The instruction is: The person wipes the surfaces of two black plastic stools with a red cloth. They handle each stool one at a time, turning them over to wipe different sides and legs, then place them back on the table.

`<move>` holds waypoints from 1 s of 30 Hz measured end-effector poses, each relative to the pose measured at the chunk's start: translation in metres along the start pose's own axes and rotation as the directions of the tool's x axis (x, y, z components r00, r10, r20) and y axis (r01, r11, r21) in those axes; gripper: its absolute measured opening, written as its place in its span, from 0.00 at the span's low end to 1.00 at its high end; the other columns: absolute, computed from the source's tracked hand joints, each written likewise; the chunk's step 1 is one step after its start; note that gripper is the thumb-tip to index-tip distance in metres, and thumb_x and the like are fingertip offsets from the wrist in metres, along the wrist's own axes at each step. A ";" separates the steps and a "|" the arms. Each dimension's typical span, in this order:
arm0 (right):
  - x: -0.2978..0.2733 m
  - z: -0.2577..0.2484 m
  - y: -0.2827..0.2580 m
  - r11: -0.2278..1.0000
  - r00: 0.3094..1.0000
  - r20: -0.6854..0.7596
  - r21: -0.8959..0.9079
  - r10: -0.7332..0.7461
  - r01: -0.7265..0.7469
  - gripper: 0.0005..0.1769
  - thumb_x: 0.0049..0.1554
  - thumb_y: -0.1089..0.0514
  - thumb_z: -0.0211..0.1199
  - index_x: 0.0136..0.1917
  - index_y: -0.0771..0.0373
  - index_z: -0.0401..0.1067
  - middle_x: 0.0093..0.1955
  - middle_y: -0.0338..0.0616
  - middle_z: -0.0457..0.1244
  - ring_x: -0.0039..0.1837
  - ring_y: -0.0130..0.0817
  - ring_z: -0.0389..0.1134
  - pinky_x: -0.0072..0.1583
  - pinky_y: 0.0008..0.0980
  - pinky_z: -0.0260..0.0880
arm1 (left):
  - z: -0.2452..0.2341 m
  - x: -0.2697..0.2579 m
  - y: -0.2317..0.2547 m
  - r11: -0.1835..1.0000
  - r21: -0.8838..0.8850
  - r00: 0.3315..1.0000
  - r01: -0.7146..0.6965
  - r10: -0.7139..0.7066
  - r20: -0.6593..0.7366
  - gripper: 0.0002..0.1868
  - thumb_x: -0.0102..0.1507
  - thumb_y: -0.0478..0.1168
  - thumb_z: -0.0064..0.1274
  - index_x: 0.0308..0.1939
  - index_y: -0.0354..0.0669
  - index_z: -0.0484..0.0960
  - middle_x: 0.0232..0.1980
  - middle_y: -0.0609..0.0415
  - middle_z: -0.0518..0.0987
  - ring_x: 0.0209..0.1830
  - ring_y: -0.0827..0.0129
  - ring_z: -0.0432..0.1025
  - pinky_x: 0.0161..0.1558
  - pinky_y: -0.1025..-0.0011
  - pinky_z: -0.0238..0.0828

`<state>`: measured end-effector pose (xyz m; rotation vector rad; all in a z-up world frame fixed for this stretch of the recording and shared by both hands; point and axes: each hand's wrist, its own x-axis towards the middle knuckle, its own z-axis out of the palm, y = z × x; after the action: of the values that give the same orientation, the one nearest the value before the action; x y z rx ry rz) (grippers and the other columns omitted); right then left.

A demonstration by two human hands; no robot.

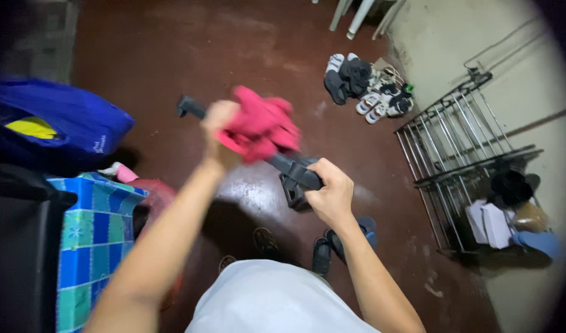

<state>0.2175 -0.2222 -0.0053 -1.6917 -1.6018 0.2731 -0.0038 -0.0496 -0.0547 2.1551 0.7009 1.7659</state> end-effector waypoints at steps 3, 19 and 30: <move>-0.003 -0.023 -0.001 0.997 0.997 -0.008 -0.029 -0.071 0.071 0.13 0.40 0.65 0.65 0.42 0.59 0.74 0.39 0.45 0.66 0.45 0.45 0.71 0.47 0.36 0.69 | -0.047 -0.014 -0.062 0.907 0.418 0.996 0.051 -0.075 0.040 0.09 0.61 0.45 0.65 0.40 0.47 0.84 0.47 0.51 0.82 0.50 0.51 0.76 0.52 0.55 0.71; 0.024 0.020 -0.007 0.829 0.852 0.101 -0.197 -0.513 0.523 0.16 0.44 0.62 0.71 0.48 0.57 0.75 0.47 0.37 0.65 0.50 0.42 0.65 0.53 0.39 0.65 | 0.013 -0.054 -0.035 -0.192 -0.663 0.156 0.723 -0.890 0.428 0.12 0.61 0.43 0.61 0.41 0.40 0.80 0.41 0.53 0.82 0.40 0.65 0.79 0.47 0.61 0.80; 0.024 0.055 0.104 -0.179 0.536 0.594 0.753 0.600 -0.633 0.27 0.56 0.45 0.69 0.59 0.61 0.63 0.47 0.46 0.60 0.50 0.42 0.65 0.57 0.49 0.69 | -0.007 -0.099 -0.043 -0.144 -0.736 0.136 0.662 -0.942 0.307 0.06 0.61 0.38 0.59 0.39 0.42 0.79 0.36 0.55 0.78 0.35 0.67 0.75 0.40 0.65 0.75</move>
<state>0.2658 -0.1695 -0.1022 -1.1555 -0.0567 1.4954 -0.0328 -0.0650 -0.1576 0.3458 0.8719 1.1548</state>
